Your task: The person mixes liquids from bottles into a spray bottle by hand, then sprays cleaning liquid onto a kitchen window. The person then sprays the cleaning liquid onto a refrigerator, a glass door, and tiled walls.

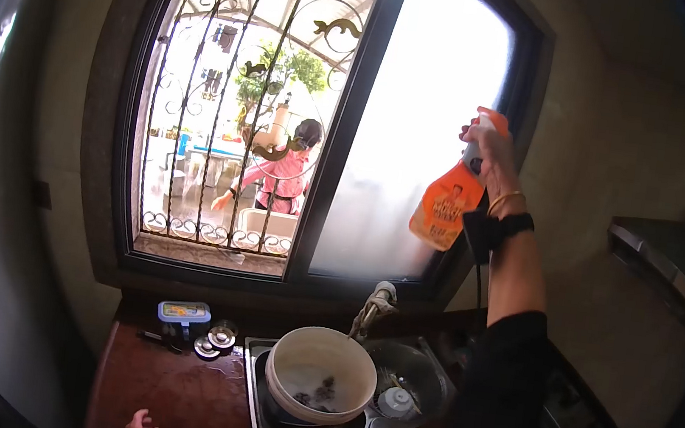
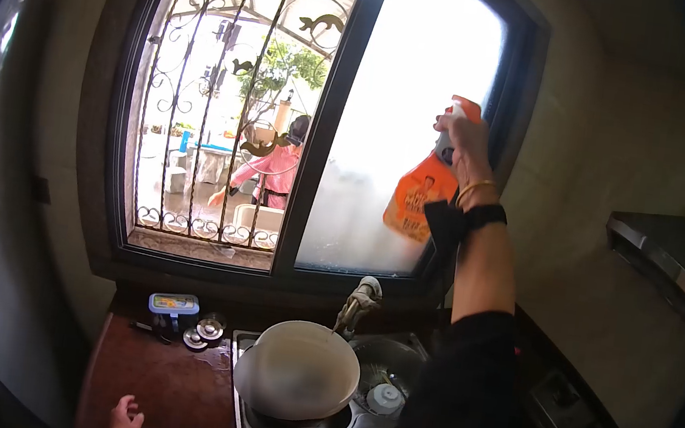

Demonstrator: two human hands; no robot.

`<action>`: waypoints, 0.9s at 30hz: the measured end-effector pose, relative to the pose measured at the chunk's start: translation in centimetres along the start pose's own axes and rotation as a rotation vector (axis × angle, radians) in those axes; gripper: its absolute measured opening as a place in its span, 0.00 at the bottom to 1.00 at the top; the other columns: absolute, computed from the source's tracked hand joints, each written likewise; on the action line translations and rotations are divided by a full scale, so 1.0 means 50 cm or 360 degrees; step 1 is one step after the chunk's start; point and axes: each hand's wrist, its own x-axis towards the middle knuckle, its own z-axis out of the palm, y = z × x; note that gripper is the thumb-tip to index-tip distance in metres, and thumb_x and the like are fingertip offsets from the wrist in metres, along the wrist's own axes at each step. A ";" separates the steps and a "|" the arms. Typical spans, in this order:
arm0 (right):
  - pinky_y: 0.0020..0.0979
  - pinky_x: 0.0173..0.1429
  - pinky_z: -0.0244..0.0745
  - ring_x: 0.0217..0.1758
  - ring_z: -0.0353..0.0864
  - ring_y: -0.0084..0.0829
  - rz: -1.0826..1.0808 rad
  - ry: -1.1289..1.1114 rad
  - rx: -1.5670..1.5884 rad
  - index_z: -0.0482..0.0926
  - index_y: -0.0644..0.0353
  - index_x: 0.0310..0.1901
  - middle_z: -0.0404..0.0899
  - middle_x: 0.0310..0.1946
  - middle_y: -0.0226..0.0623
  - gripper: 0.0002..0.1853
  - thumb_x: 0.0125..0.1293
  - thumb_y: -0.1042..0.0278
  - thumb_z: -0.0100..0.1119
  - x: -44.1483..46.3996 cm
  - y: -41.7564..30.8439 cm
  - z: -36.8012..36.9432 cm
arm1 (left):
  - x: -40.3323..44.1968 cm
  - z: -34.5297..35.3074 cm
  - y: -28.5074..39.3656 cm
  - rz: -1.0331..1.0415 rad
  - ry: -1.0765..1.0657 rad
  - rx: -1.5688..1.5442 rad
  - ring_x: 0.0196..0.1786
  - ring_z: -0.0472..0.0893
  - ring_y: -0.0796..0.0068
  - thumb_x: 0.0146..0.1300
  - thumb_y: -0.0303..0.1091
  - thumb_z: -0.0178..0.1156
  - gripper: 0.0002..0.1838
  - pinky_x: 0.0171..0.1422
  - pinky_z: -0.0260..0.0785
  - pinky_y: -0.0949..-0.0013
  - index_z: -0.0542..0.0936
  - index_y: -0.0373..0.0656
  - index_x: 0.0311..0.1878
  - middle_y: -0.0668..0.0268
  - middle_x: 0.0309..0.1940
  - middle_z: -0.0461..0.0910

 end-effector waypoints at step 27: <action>0.28 0.34 0.72 0.31 0.77 0.25 -0.0401 0.0066 -0.0065 0.76 0.61 0.44 0.78 0.32 0.33 0.18 0.48 0.78 0.59 0.250 -0.207 -0.153 | -0.257 0.124 0.119 -0.0433 -0.0453 0.1337 0.78 0.23 0.39 0.45 0.76 0.62 0.70 0.78 0.24 0.40 0.33 0.47 0.79 0.42 0.77 0.22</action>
